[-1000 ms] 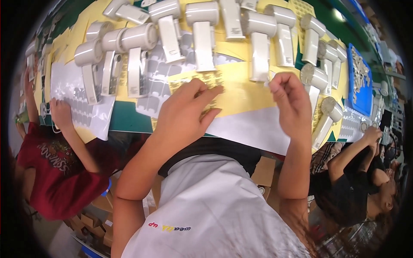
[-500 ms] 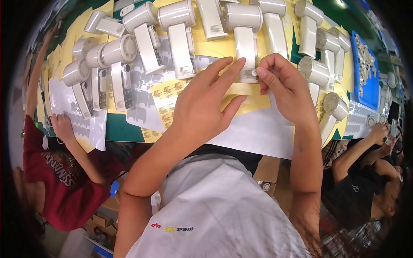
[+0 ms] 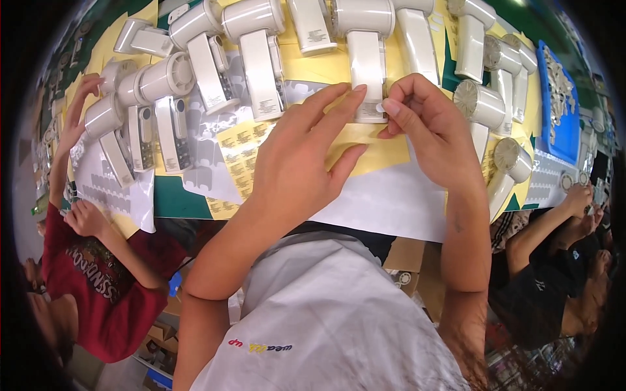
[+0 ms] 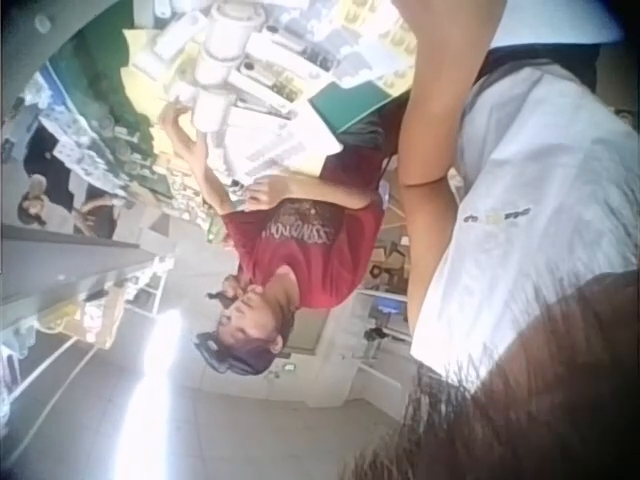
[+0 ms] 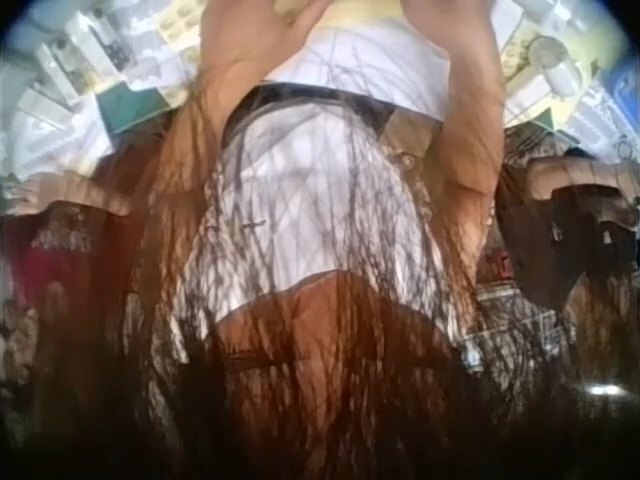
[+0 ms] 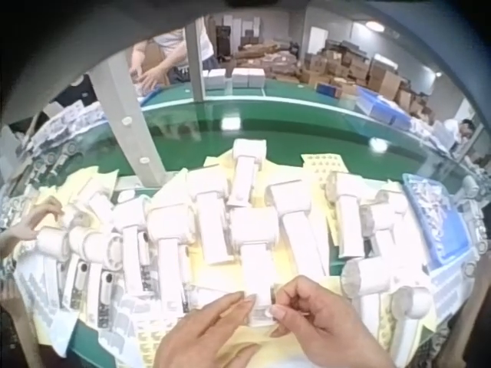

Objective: The person applies labels from a sticker sheet onto white handheld electronic devices by hand, working at an assembly line.

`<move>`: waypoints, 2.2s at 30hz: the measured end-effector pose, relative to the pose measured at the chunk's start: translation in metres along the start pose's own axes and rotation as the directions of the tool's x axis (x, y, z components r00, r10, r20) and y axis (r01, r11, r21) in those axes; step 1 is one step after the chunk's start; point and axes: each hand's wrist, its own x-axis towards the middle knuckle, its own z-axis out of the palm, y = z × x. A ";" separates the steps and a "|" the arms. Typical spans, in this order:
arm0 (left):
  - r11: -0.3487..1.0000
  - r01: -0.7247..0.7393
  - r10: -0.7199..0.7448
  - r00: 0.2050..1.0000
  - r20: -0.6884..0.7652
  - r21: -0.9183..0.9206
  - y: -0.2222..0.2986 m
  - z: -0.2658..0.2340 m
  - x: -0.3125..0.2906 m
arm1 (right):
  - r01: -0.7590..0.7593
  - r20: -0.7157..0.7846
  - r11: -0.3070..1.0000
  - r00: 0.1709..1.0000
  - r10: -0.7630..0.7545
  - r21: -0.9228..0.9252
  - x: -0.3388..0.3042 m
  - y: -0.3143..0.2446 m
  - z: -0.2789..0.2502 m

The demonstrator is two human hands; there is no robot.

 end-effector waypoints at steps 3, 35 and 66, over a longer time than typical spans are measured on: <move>1.000 -0.006 0.006 1.000 -0.006 0.005 -0.001 0.000 0.000 | 0.011 -0.006 1.000 1.000 -0.011 0.015 0.000 0.001 0.002; 0.998 0.030 -0.033 0.998 -0.058 -0.049 -0.039 -0.050 -0.073 | 0.217 -0.051 0.822 0.957 -0.286 -0.527 -0.045 0.004 0.089; 0.997 0.075 -0.075 0.994 0.085 0.003 -0.028 -0.059 -0.071 | 0.196 -0.169 0.930 0.951 -0.257 -0.311 -0.080 0.000 -0.008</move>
